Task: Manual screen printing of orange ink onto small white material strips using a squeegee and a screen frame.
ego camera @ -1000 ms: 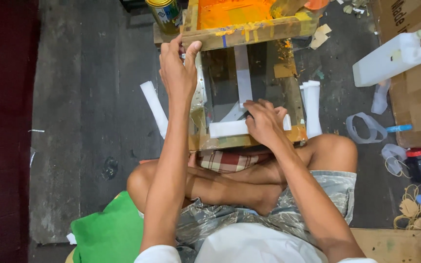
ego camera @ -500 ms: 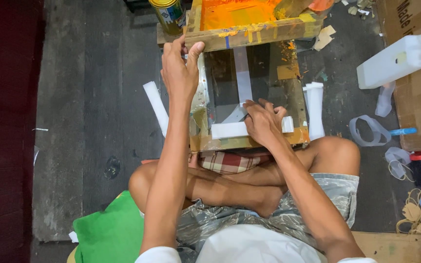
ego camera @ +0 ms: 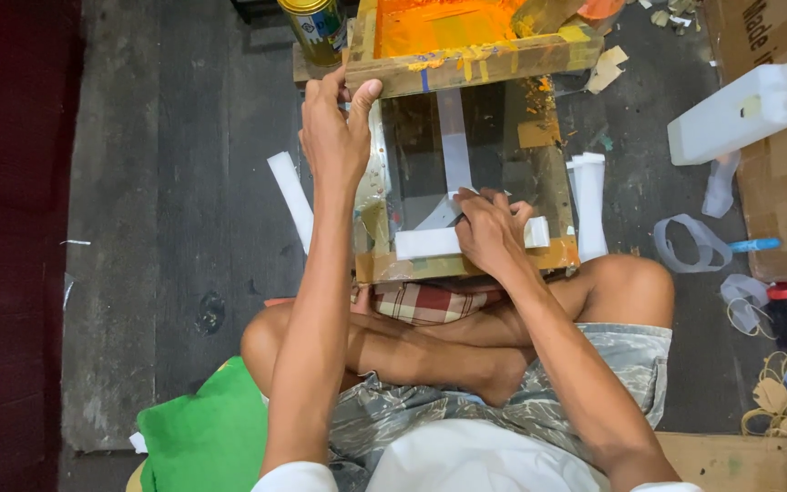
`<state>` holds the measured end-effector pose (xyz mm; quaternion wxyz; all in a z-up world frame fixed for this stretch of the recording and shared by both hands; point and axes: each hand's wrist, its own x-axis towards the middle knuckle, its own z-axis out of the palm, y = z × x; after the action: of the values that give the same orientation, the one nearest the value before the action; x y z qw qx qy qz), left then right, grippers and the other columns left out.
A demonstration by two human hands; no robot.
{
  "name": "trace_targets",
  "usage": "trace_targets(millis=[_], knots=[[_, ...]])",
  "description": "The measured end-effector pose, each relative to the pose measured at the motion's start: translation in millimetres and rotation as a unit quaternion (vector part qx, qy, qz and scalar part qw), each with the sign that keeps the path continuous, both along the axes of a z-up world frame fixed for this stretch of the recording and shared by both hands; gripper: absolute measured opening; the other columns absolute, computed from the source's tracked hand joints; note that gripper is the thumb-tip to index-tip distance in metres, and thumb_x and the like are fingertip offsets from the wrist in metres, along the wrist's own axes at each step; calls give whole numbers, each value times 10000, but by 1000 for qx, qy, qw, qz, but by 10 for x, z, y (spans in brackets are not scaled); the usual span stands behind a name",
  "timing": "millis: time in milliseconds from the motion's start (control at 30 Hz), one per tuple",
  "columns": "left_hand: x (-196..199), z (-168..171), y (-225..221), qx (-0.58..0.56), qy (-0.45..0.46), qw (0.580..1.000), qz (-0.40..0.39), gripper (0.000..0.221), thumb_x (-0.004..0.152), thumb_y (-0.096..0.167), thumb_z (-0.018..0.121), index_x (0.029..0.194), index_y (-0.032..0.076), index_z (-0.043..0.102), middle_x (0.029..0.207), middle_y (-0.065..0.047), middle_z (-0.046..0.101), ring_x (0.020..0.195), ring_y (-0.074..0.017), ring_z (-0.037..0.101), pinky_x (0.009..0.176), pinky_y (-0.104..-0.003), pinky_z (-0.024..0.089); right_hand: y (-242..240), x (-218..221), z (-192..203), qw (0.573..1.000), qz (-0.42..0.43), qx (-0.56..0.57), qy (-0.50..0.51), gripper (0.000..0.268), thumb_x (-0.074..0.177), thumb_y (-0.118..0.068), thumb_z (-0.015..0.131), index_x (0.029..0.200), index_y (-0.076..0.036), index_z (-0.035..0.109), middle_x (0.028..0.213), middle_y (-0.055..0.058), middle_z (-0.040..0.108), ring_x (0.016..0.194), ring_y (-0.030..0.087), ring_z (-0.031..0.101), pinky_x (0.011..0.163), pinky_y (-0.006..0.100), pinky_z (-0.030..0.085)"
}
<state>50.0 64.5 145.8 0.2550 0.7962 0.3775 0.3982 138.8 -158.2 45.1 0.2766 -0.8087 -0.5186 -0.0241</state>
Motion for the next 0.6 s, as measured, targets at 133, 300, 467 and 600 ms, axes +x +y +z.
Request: trace_targets(millis=[133,300,467,600], knots=[[-8,1,3,-3,-6,1000,-4,511,921,480,700,1223,68,709,873,-19,556,766,-171,565,641,-320,482,1,-9,-3,1000,0,4,-11,348,790,-50,588,1102,-15,738,1273,67,733,1119,343,625,911,474,287],[-12,5,7,1,-6,1000,-7,490,920,469,706,1210,73,716,871,-24,565,754,-173,575,630,-323,485,-11,-29,90,1000,6,12,-3,388,788,-24,595,1155,-5,721,1268,97,729,1149,349,608,925,464,278],[-103,-35,-108,6,-10,1000,-18,526,924,487,688,1215,48,696,901,-41,576,791,-184,572,652,-325,477,-197,-86,246,999,-23,24,25,386,839,-22,577,1181,-50,754,1275,31,738,1180,244,586,971,417,248],[-307,-307,-301,-97,69,992,-32,506,948,486,724,1289,117,663,1025,-28,584,940,-265,632,841,-522,482,-591,60,-235,998,-43,45,-23,386,870,-117,586,1201,-240,739,1282,-69,723,1227,197,615,897,431,273]])
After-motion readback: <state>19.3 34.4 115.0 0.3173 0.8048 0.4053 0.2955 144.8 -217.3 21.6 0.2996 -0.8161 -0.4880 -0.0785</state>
